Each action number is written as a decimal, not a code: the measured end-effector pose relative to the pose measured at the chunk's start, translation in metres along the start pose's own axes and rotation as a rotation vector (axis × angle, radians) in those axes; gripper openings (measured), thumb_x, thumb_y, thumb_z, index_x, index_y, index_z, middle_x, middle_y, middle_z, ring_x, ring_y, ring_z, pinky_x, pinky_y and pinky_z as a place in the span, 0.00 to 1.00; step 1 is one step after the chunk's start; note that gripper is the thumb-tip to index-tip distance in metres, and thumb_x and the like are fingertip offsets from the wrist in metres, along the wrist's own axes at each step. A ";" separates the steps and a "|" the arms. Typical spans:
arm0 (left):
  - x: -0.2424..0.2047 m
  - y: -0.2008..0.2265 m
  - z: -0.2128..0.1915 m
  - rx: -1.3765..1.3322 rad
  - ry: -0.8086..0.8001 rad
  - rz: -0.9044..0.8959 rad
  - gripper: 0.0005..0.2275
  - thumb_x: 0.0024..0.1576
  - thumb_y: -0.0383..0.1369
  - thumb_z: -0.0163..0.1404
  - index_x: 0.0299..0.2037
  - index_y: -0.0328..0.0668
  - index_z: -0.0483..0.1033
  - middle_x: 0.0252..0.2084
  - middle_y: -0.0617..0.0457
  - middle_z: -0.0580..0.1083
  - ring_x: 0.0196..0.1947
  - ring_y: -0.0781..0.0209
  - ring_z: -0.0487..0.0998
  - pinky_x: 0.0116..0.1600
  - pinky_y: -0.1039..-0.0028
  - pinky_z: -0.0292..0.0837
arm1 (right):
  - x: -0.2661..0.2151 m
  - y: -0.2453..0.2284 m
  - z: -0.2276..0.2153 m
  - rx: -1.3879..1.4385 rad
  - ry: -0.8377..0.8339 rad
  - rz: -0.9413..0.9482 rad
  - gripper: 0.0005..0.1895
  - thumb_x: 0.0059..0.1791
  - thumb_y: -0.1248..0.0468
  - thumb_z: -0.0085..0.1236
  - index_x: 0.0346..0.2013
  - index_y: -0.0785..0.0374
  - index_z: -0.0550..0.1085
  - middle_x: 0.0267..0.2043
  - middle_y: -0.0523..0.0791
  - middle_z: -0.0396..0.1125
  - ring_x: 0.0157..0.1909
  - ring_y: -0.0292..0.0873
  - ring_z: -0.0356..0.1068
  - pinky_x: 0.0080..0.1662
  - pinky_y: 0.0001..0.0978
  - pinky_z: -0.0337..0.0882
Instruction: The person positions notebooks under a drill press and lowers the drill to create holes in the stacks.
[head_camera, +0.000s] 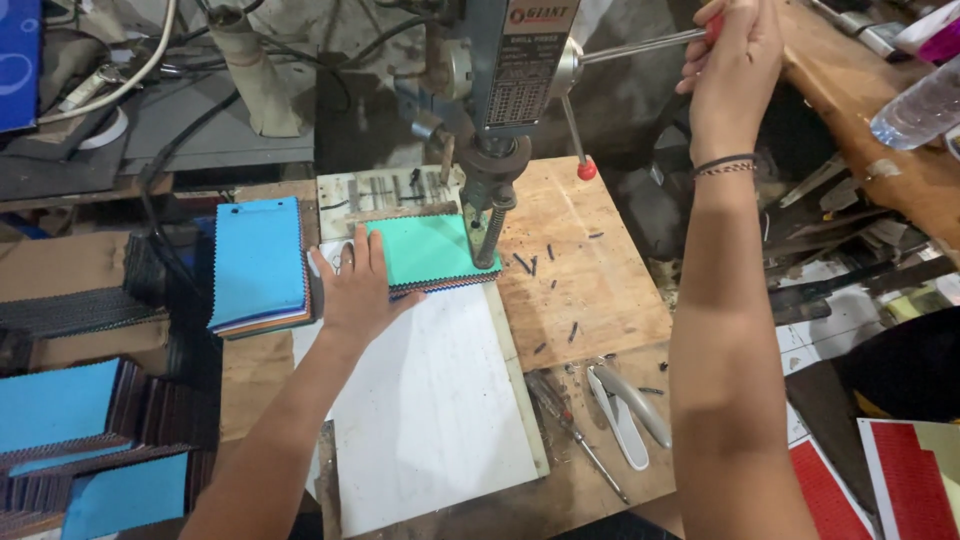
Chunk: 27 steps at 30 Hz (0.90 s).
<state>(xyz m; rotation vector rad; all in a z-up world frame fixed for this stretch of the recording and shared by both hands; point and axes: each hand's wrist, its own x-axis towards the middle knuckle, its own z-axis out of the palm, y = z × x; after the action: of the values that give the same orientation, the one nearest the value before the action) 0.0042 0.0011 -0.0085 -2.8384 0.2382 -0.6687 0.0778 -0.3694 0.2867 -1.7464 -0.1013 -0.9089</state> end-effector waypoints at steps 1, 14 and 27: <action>0.000 0.000 -0.001 0.017 -0.007 0.001 0.56 0.46 0.79 0.36 0.73 0.36 0.59 0.75 0.45 0.60 0.58 0.52 0.76 0.65 0.31 0.55 | -0.002 -0.001 -0.001 -0.009 -0.007 -0.012 0.13 0.55 0.57 0.38 0.33 0.56 0.70 0.25 0.42 0.63 0.24 0.32 0.64 0.25 0.22 0.66; 0.001 0.001 -0.006 0.049 -0.046 0.013 0.55 0.48 0.79 0.34 0.74 0.36 0.56 0.75 0.44 0.59 0.61 0.54 0.72 0.65 0.33 0.57 | -0.018 0.011 -0.008 -0.049 -0.049 -0.125 0.20 0.61 0.50 0.31 0.39 0.58 0.67 0.26 0.42 0.61 0.24 0.33 0.64 0.26 0.22 0.67; 0.000 0.001 -0.004 0.059 -0.011 0.008 0.55 0.48 0.79 0.34 0.73 0.36 0.58 0.74 0.44 0.61 0.57 0.53 0.74 0.64 0.33 0.58 | -0.034 0.010 -0.004 0.021 -0.011 -0.067 0.20 0.59 0.46 0.34 0.38 0.56 0.66 0.26 0.42 0.59 0.22 0.34 0.62 0.24 0.22 0.65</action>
<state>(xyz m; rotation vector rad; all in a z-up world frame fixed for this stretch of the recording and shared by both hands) 0.0021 -0.0003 -0.0052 -2.7823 0.2247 -0.6478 0.0564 -0.3647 0.2589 -1.7376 -0.1774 -0.9438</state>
